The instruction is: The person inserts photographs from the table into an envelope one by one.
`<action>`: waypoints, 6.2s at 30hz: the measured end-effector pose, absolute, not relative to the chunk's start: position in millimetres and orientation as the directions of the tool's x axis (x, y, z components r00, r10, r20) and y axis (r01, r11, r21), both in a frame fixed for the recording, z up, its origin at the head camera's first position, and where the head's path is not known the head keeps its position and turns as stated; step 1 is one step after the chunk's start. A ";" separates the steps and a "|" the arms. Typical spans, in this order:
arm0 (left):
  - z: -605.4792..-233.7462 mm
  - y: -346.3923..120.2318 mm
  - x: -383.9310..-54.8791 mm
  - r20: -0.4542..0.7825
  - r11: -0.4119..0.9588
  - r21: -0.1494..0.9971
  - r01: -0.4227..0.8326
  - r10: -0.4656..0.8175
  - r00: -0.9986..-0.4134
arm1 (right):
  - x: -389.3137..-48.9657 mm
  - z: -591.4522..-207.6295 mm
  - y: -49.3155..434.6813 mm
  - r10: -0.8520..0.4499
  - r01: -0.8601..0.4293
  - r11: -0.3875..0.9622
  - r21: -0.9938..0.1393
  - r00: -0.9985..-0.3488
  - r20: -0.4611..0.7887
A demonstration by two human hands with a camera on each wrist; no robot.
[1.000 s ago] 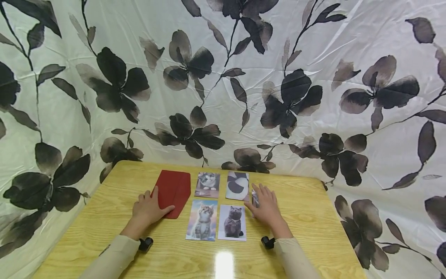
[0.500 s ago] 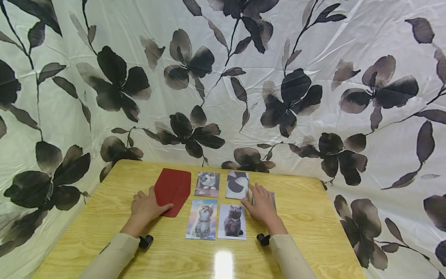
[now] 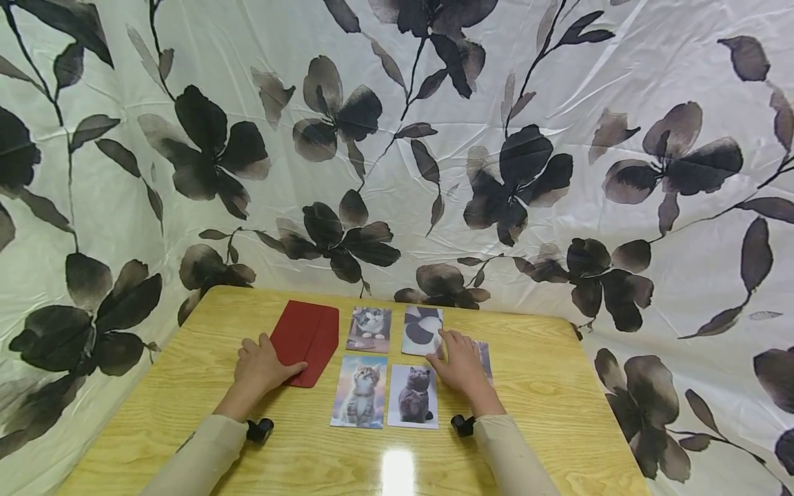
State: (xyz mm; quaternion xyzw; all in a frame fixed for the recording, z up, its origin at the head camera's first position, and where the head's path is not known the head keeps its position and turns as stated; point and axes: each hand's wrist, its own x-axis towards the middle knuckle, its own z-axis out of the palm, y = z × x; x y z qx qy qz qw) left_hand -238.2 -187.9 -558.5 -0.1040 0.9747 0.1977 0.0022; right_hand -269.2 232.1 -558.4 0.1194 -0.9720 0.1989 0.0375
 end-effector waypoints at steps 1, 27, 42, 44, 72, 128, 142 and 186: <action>-557.9 -187.8 -237.7 -0.044 0.902 0.381 -0.201 -0.199 -0.979 | -269.8 -558.1 231.3 -0.204 -0.238 0.894 -0.380 -0.970 0.129; -560.3 -177.1 -238.2 -0.023 0.863 0.475 -0.173 -0.184 -0.983 | -283.9 -567.3 212.7 0.082 0.041 0.911 -0.409 -0.993 0.083; -565.4 -173.7 -230.3 -0.002 0.869 0.470 -0.157 -0.177 -0.984 | -283.7 -577.4 210.0 0.100 0.072 0.923 -0.379 -0.993 0.055; -564.5 -173.7 -230.7 0.000 0.866 0.475 -0.158 -0.179 -0.984 | -284.7 -575.7 207.9 0.121 0.097 0.924 -0.369 -0.992 0.043; -556.6 -172.7 -232.4 -0.012 0.874 0.461 -0.157 -0.170 -0.985 | -288.1 -563.8 202.3 0.170 0.124 0.893 -0.433 -0.983 0.069; -556.1 -156.4 -234.3 -0.016 0.868 0.470 -0.159 -0.172 -0.985 | -260.9 -548.1 140.5 0.037 0.072 0.269 -0.960 -0.997 -0.065; -556.8 -155.0 -233.4 0.006 0.871 0.466 -0.156 -0.179 -0.984 | -263.8 -558.0 116.9 -0.014 0.052 0.275 -0.960 -0.998 -0.058; -558.8 -149.0 -229.3 0.060 0.897 0.420 -0.138 -0.179 -0.982 | -272.0 -558.8 72.4 -0.076 -0.093 0.303 -0.948 -0.994 0.073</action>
